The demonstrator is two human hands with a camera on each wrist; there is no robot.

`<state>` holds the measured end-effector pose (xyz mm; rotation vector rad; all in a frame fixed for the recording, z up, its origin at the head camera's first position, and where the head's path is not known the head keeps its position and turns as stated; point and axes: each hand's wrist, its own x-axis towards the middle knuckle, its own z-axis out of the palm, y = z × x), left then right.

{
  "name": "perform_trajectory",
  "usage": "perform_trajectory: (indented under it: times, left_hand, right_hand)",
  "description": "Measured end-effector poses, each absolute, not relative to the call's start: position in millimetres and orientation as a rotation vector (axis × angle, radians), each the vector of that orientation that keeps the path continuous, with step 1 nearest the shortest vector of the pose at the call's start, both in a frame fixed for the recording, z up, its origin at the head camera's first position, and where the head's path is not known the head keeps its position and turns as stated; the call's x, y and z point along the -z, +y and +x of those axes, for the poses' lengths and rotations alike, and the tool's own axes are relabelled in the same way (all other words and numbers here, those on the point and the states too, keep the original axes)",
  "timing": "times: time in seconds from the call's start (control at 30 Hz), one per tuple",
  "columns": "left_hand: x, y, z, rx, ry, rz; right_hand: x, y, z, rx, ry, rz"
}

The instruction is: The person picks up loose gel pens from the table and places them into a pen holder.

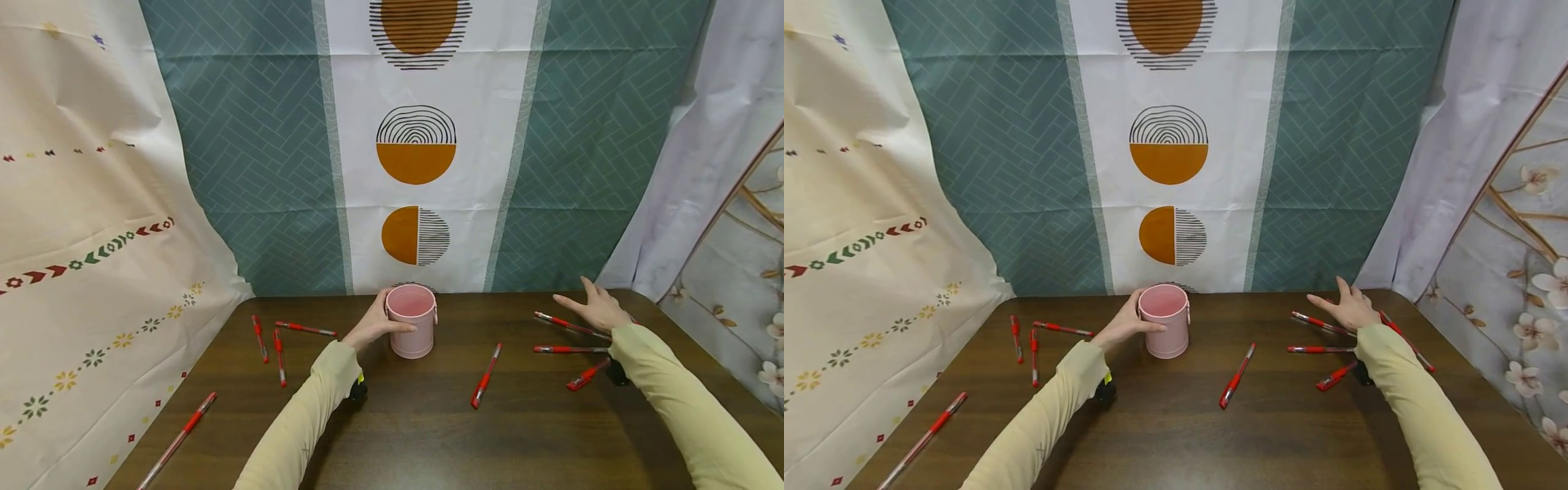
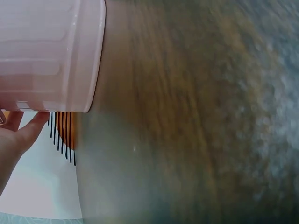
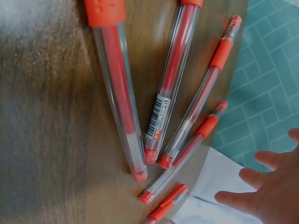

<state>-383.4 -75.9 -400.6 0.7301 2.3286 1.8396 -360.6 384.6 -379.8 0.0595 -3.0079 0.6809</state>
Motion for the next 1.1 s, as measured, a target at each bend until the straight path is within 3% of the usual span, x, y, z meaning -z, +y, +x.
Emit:
perform_trajectory:
  times: [1.1]
  left_hand:
    - [394.1,-77.0,-384.5,-1.779,2.335,0.821]
  right_hand:
    - [390.0,396.2,-367.8,-0.662,-3.066,0.055]
